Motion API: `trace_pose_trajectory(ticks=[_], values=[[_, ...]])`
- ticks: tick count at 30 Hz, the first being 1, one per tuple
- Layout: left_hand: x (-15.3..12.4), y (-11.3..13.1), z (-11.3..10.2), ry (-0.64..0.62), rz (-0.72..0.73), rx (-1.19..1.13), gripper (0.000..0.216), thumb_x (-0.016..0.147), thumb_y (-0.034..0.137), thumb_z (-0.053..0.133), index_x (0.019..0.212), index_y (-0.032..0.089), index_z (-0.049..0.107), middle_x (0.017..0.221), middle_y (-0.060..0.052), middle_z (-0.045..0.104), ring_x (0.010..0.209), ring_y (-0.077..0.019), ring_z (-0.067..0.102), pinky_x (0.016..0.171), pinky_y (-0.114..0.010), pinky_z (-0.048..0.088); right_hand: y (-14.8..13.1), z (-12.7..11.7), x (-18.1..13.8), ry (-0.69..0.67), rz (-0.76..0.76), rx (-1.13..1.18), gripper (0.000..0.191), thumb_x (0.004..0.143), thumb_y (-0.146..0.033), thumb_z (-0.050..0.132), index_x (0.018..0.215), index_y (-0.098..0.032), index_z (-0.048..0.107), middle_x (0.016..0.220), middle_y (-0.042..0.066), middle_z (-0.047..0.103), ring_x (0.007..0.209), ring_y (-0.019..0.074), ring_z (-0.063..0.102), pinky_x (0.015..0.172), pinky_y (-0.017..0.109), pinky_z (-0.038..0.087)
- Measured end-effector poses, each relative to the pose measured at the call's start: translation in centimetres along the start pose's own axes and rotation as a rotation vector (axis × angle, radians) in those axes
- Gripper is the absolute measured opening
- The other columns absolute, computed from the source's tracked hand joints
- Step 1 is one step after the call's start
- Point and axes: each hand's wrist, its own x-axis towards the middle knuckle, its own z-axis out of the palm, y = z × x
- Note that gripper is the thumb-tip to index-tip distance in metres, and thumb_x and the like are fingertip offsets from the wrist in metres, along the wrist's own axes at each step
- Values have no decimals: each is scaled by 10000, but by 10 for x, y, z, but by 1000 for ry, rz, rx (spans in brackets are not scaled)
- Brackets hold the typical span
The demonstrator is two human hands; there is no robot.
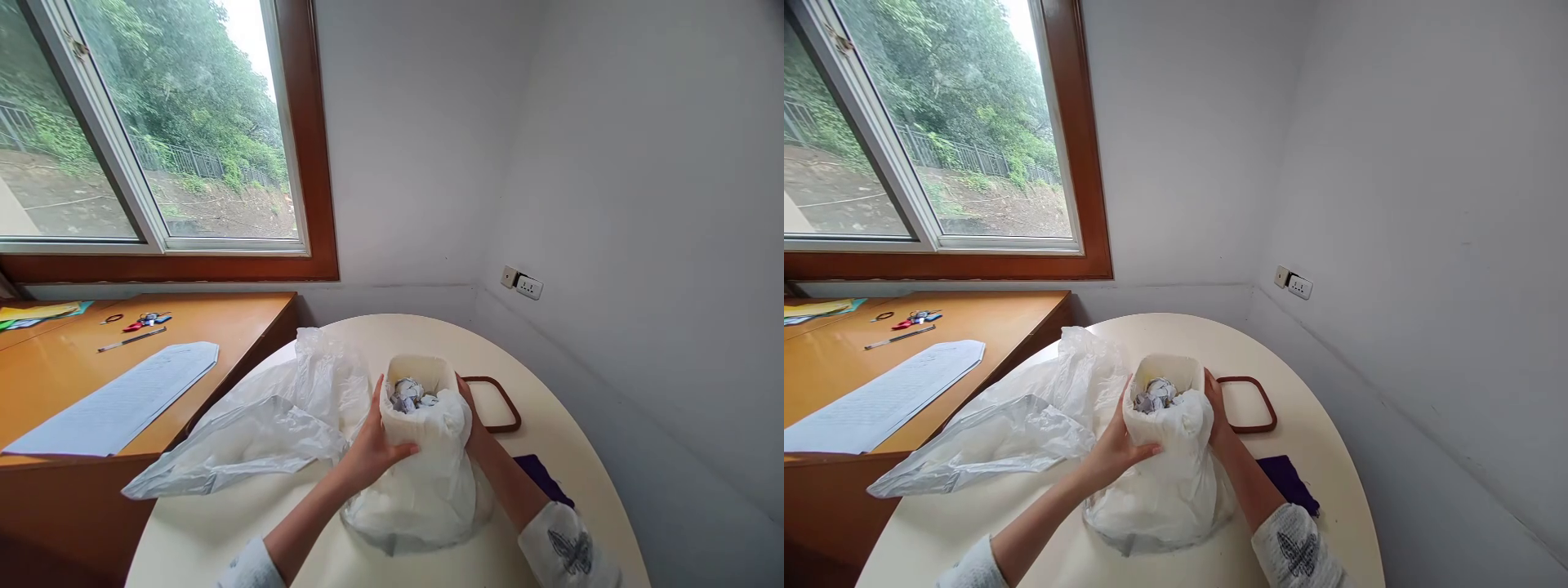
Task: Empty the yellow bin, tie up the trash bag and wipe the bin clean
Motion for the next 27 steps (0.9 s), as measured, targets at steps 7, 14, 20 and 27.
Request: trace_pose_trajectory(ticks=[7,14,20,27], values=[[2,28,-48,30,74,125,837,693,364,717,1378,316,238,1516,-104,88,1382,-314,118,1068,-548,247,-19,-45,15,121,89,92,307,877,-418,407,977,-205,605,1005,95,648,980,234,593,815,399,482],[13,57,-57,-67,410,367,244,808,314,607,1041,244,590,1223,-71,567,1235,-235,433,1107,-541,192,-79,-70,6,-274,-231,-112,268,907,-348,395,883,-235,637,950,48,660,967,205,581,854,362,441],[12,61,-51,-162,383,371,176,842,300,555,993,221,594,983,-41,665,1058,-182,569,1101,-496,258,-100,-66,-6,-593,-465,-337,306,931,-337,355,828,-258,633,765,6,679,752,171,616,888,399,407],[14,56,-45,-133,357,362,150,828,320,566,941,221,577,988,-40,642,990,-176,582,1100,-464,284,-91,-56,-15,-563,-504,-464,329,934,-263,333,640,-219,473,599,-24,540,598,132,496,889,396,371]])
